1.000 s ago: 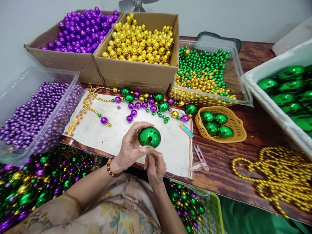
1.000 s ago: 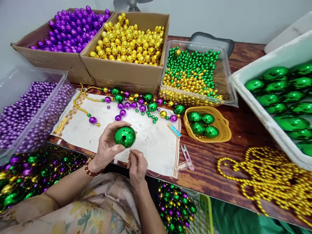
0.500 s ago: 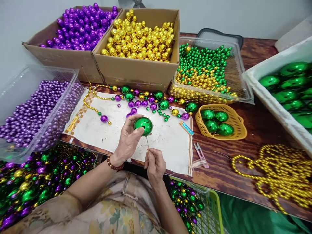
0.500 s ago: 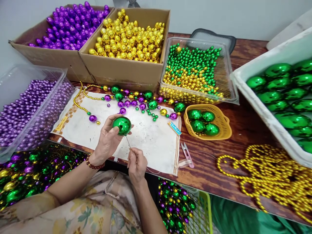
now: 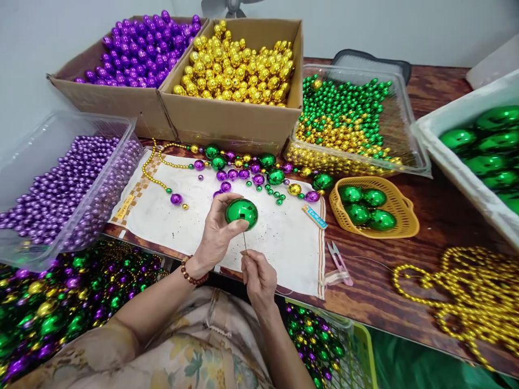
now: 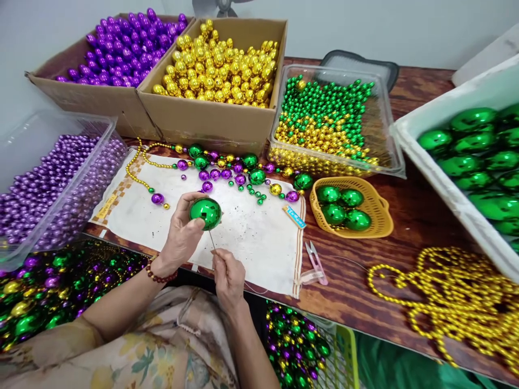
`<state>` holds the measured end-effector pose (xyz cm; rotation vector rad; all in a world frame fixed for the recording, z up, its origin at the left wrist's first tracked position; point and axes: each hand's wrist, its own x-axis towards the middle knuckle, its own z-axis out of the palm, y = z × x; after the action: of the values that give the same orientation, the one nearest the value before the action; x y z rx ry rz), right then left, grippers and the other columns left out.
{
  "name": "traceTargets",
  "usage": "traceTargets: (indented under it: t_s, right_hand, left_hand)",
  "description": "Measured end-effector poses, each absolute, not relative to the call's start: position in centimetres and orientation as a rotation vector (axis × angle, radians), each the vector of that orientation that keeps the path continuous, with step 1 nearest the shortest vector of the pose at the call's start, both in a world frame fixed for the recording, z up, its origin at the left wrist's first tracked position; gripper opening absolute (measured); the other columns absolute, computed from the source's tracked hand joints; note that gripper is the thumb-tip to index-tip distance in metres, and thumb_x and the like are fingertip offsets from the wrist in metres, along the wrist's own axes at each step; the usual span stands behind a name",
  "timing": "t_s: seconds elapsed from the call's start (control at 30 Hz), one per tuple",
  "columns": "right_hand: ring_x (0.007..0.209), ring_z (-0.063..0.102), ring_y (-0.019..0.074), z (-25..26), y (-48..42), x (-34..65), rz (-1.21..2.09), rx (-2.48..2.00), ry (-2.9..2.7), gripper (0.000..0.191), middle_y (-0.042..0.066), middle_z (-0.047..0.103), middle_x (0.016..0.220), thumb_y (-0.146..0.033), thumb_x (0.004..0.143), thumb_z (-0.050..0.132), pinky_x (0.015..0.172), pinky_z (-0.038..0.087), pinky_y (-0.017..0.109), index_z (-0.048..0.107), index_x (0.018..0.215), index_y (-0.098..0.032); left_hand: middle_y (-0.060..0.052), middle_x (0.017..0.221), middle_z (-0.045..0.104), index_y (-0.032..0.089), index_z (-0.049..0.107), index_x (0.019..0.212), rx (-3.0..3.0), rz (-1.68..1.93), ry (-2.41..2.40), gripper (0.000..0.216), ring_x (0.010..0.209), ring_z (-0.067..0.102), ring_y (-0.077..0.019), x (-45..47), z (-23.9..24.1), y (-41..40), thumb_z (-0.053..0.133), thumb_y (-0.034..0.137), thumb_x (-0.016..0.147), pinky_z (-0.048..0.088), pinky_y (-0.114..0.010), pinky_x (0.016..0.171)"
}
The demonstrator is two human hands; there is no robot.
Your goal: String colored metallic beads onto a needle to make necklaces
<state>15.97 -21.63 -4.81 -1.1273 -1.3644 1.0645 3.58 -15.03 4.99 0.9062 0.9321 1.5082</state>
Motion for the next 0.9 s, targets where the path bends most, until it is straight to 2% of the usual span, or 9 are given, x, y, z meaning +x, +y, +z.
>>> traceTargets:
  t_s: [0.2,0.4,0.6,0.77,0.9]
  right_hand:
    - [0.048,0.052,0.0105,-5.8,-21.6,16.1,1.052,-1.189,-1.341,0.022,-0.002,0.058,0.065,-0.033,0.102,0.049,0.042,0.040,0.022,0.066,0.104,-0.020]
    - [0.038,0.047,0.0064,-6.2,-22.9,16.2,1.124,-1.160,-1.379,0.019,-0.006,0.056,0.061,-0.027,0.103,0.046,0.041,0.038,0.020,0.063,0.105,-0.019]
    - [0.036,0.051,0.0064,-6.5,-23.4,15.8,1.094,-1.190,-1.345,0.019,-0.005,0.062,0.065,-0.027,0.102,0.047,0.042,0.043,0.020,0.063,0.107,-0.019]
    - [0.036,0.053,0.0071,-6.5,-23.6,15.4,1.090,-1.191,-1.365,0.019,-0.005,0.063,0.065,-0.030,0.103,0.047,0.042,0.045,0.021,0.062,0.107,-0.019]
    - [0.036,0.053,0.0069,-6.8,-23.9,15.2,1.083,-1.183,-1.365,0.020,-0.004,0.064,0.066,-0.030,0.104,0.046,0.041,0.044,0.021,0.062,0.107,-0.019]
  left_hand:
    - [-0.002,0.104,0.060,0.026,0.059,0.111,0.788,1.497,0.928,0.051,0.095,0.061,-0.0167,3.4,5.2,-14.1,0.085,0.045,0.072,0.054,-0.033,0.088]
    - [-0.006,0.116,0.064,0.028,0.062,0.117,0.740,1.481,0.848,0.043,0.110,0.065,-0.0218,2.7,5.6,-12.7,0.076,0.048,0.082,0.055,-0.037,0.092]
    - [-0.007,0.122,0.063,0.028,0.060,0.120,0.719,1.402,0.765,0.037,0.110,0.068,-0.0243,2.4,5.6,-12.4,0.066,0.049,0.090,0.059,-0.036,0.086]
    - [-0.007,0.117,0.064,0.027,0.060,0.118,0.734,1.398,0.780,0.047,0.110,0.069,-0.0259,2.5,5.7,-12.3,0.077,0.050,0.081,0.060,-0.034,0.083]
    - [-0.005,0.111,0.064,0.027,0.061,0.116,0.741,1.396,0.798,0.044,0.108,0.069,-0.0253,2.6,5.6,-12.2,0.078,0.047,0.080,0.061,-0.036,0.085]
